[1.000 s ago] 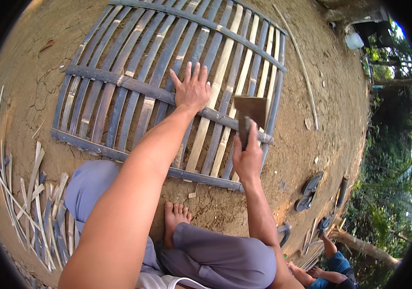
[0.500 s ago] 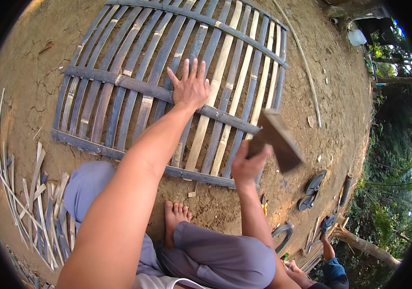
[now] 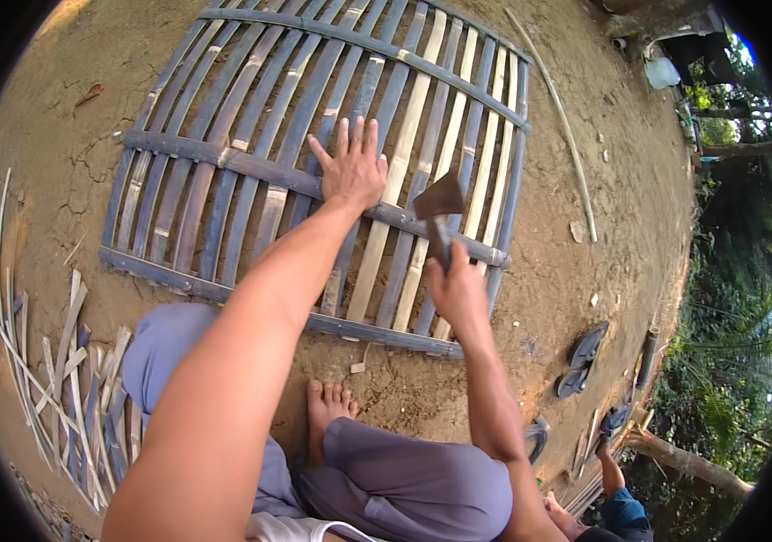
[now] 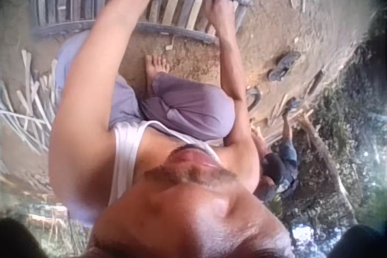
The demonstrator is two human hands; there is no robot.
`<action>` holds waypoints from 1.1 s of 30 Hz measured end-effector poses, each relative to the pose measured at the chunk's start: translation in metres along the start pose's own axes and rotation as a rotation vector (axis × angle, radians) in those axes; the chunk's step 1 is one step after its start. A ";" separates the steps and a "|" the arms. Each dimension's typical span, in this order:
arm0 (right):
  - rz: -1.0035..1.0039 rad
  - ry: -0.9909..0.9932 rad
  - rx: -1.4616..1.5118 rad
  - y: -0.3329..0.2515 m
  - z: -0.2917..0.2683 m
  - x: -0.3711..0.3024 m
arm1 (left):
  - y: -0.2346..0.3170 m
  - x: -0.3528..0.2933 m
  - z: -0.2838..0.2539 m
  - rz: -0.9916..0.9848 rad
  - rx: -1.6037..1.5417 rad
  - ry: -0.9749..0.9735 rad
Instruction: The person constructs a lattice structure by hammering bamboo slats into place and securing them with wire using pliers.
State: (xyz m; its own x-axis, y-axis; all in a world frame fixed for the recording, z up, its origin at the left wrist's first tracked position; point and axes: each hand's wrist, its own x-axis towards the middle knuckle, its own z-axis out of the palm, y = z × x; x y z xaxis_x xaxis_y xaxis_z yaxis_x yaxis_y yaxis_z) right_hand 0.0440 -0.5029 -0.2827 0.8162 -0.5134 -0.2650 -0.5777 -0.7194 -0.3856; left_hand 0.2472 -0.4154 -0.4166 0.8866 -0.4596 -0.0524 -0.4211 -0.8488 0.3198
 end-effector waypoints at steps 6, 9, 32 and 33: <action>-0.112 0.255 -0.029 0.024 0.035 -0.021 | -0.003 -0.005 0.011 0.033 0.006 0.015; -0.003 -0.077 -0.087 0.013 0.015 -0.008 | -0.013 0.015 -0.002 0.004 -0.011 0.067; 0.572 0.297 0.388 0.281 -0.019 -0.046 | -0.014 -0.096 -0.015 0.466 -0.459 0.195; 0.521 0.328 0.114 0.309 -0.017 -0.056 | 0.002 -0.137 -0.022 0.527 -0.464 0.088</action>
State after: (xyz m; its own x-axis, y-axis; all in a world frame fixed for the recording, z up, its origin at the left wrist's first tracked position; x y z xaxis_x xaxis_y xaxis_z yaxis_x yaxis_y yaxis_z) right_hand -0.1806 -0.7047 -0.3716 0.3724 -0.9132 -0.1655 -0.8800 -0.2908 -0.3755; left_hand 0.1296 -0.3484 -0.3885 0.6073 -0.7391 0.2913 -0.6911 -0.3106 0.6526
